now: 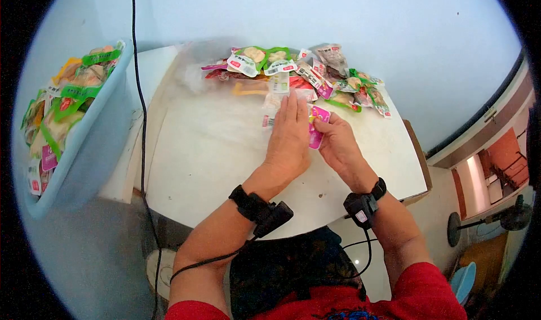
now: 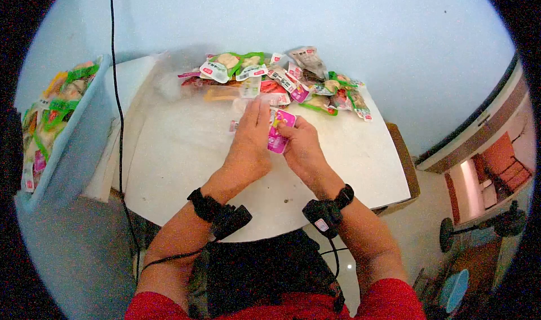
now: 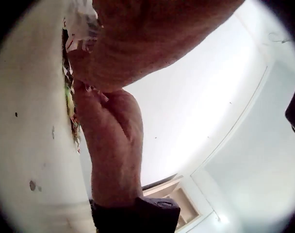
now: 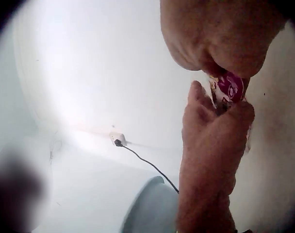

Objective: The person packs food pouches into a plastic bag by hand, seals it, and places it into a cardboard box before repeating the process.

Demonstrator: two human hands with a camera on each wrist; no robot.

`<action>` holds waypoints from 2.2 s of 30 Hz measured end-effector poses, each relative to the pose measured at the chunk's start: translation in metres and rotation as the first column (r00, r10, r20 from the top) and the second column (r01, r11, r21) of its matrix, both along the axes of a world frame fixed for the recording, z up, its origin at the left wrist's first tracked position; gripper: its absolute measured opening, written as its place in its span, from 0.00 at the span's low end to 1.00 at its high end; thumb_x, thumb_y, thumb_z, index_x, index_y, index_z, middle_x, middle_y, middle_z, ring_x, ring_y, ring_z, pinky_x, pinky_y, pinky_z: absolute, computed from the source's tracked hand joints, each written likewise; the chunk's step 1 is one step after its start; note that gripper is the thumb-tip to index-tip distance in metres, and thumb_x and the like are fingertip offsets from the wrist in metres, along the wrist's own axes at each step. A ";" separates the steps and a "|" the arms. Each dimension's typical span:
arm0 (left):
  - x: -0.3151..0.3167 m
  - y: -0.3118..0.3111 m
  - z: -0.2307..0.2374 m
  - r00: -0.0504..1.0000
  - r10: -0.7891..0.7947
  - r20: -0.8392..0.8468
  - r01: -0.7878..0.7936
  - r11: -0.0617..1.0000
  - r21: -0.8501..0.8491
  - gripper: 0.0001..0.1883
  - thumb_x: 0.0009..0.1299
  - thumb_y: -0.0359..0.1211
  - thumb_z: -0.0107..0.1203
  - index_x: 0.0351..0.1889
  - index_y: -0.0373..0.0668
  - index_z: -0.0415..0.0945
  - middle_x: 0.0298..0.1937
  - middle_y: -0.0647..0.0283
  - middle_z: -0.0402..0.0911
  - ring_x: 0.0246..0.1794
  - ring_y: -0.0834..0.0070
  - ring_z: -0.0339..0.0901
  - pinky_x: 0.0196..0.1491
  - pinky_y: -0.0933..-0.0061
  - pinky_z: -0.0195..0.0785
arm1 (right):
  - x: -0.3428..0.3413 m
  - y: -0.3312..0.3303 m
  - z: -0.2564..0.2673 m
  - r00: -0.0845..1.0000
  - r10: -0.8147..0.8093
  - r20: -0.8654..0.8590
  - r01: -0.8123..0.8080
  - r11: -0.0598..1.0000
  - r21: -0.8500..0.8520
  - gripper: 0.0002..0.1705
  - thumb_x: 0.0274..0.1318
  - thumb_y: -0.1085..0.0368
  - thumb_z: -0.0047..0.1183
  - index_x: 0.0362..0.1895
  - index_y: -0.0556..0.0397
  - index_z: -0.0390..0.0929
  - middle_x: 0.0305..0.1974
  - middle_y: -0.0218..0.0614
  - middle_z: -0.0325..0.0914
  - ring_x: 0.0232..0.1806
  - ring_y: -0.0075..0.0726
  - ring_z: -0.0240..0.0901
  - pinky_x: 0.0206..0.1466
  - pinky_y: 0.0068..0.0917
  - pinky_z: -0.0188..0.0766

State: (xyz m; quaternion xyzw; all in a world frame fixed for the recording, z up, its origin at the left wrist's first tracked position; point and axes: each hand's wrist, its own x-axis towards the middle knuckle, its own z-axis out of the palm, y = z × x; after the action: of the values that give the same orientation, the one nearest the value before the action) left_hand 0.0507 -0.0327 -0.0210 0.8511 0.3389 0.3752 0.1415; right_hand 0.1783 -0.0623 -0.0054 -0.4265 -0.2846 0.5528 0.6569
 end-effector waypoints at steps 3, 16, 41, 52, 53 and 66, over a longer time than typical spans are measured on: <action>-0.001 -0.002 0.005 0.986 -0.106 0.132 0.113 0.993 -0.045 0.40 0.52 0.20 0.52 0.66 0.22 0.51 0.72 0.32 0.48 0.74 0.40 0.46 0.75 0.53 0.39 | -0.020 0.003 0.007 0.993 0.116 -0.035 -0.117 0.991 -0.060 0.15 0.64 0.76 0.42 0.55 0.60 0.67 0.48 0.41 0.76 0.46 0.35 0.76 0.49 0.32 0.78; -0.006 0.001 0.000 0.984 -0.169 0.049 0.173 0.979 -0.107 0.38 0.58 0.32 0.49 0.67 0.23 0.53 0.71 0.31 0.51 0.74 0.39 0.47 0.74 0.50 0.39 | 0.009 0.034 -0.054 0.530 0.091 0.843 -0.358 0.925 0.125 0.24 0.55 0.65 0.58 0.55 0.59 0.69 0.52 0.44 0.72 0.53 0.37 0.70 0.55 0.33 0.71; -0.003 0.008 0.005 0.991 0.110 0.074 -0.112 0.993 0.025 0.27 0.72 0.40 0.50 0.60 0.27 0.65 0.64 0.36 0.65 0.67 0.43 0.60 0.69 0.51 0.50 | -0.042 0.029 -0.059 0.754 -0.112 0.647 -0.277 0.839 0.468 0.16 0.55 0.65 0.58 0.45 0.61 0.77 0.39 0.43 0.80 0.41 0.40 0.77 0.45 0.33 0.76; -0.006 0.016 0.000 0.989 0.058 0.136 -0.066 0.996 0.058 0.23 0.61 0.20 0.49 0.57 0.28 0.67 0.58 0.40 0.70 0.63 0.44 0.64 0.64 0.53 0.58 | 0.089 0.003 -0.013 0.045 -0.128 0.991 -0.006 0.992 0.128 0.12 0.56 0.68 0.54 0.44 0.59 0.81 0.29 0.42 0.82 0.26 0.43 0.80 0.34 0.35 0.78; -0.006 0.017 -0.004 0.990 0.063 0.129 -0.075 0.993 0.086 0.24 0.59 0.18 0.48 0.56 0.28 0.67 0.57 0.40 0.70 0.62 0.44 0.65 0.64 0.53 0.59 | 0.103 -0.001 -0.011 -0.111 -0.100 0.989 0.041 0.994 0.105 0.13 0.55 0.69 0.53 0.45 0.58 0.80 0.34 0.43 0.82 0.32 0.48 0.79 0.38 0.36 0.77; -0.008 0.021 -0.011 0.998 0.046 0.050 -0.051 0.994 0.094 0.27 0.54 0.14 0.47 0.56 0.28 0.68 0.57 0.40 0.71 0.61 0.45 0.67 0.64 0.55 0.61 | 0.146 0.022 -0.036 -0.698 -0.135 0.704 0.013 0.979 0.202 0.13 0.47 0.76 0.50 0.41 0.59 0.73 0.40 0.45 0.75 0.48 0.47 0.72 0.46 0.41 0.73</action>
State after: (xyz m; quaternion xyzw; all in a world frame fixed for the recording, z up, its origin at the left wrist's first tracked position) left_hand 0.0429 -0.0114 -0.0320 0.8391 0.3378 0.4146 0.0999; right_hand 0.3241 -0.0398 -0.0419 -0.6773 -0.6896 -0.2491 0.0609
